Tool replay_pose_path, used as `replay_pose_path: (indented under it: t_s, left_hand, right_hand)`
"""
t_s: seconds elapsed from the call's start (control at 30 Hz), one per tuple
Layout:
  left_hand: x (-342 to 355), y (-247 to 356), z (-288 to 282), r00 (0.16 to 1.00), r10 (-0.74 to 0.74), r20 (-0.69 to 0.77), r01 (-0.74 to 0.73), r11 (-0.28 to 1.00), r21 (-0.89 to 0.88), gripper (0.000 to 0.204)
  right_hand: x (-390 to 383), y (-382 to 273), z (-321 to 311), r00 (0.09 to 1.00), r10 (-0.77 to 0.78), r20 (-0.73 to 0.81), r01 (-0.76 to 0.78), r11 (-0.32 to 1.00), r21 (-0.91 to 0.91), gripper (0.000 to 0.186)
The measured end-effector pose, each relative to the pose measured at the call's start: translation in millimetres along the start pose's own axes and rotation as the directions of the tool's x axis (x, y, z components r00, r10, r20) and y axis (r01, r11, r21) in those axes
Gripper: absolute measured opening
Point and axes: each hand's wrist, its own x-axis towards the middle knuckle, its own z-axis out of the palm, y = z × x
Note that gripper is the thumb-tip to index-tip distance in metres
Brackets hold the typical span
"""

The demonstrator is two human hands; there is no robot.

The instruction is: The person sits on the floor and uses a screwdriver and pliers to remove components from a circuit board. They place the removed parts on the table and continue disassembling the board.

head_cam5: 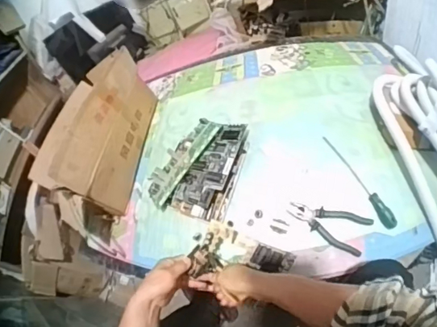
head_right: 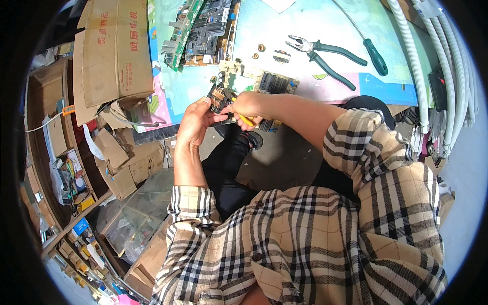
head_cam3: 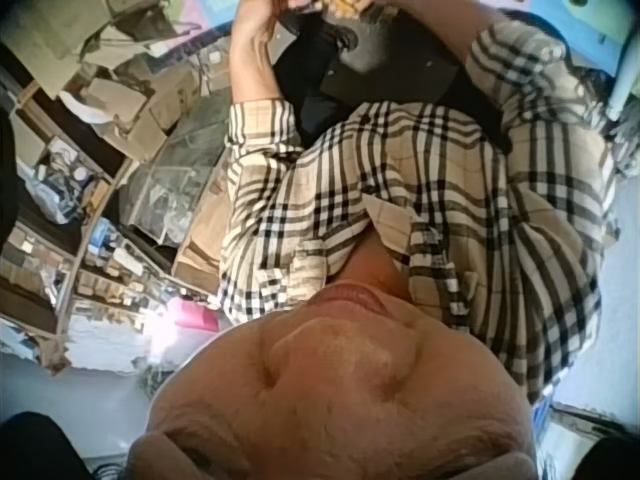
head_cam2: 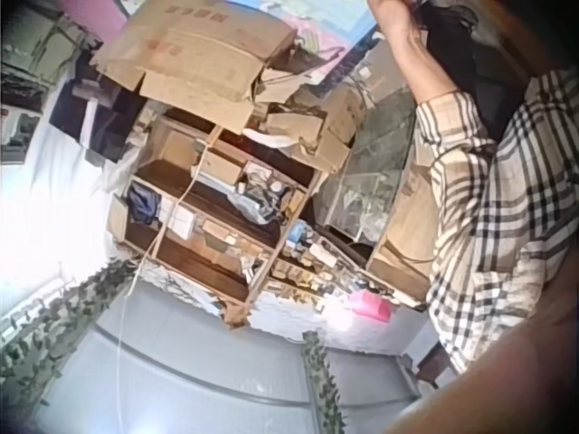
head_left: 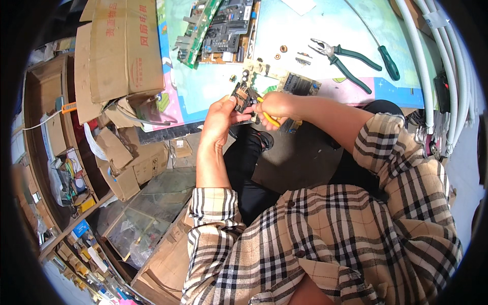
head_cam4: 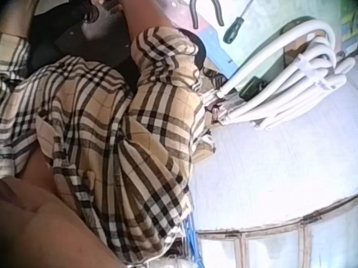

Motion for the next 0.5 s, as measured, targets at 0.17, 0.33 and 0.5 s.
replay_pose_path:
  t_s: [0.17,0.33,0.5]
  left_hand:
    - [1,10,5,0.998,-0.068,-0.009,0.068,0.997,-0.037,0.027]
    - [6,4,10,0.991,-0.121,-0.052,0.119,0.992,-0.046,0.026]
    - [3,10,7,0.995,-0.071,-0.068,0.076,0.994,0.08,0.026]
  right_hand:
    - [-6,16,11,0.831,-0.492,-0.258,0.206,0.704,-0.679,0.027]
    - [-24,6,23,0.748,-0.623,-0.227,0.083,0.428,-0.9,0.02]
    - [-19,-2,13,0.906,-0.331,-0.266,0.074,0.74,-0.668,0.023]
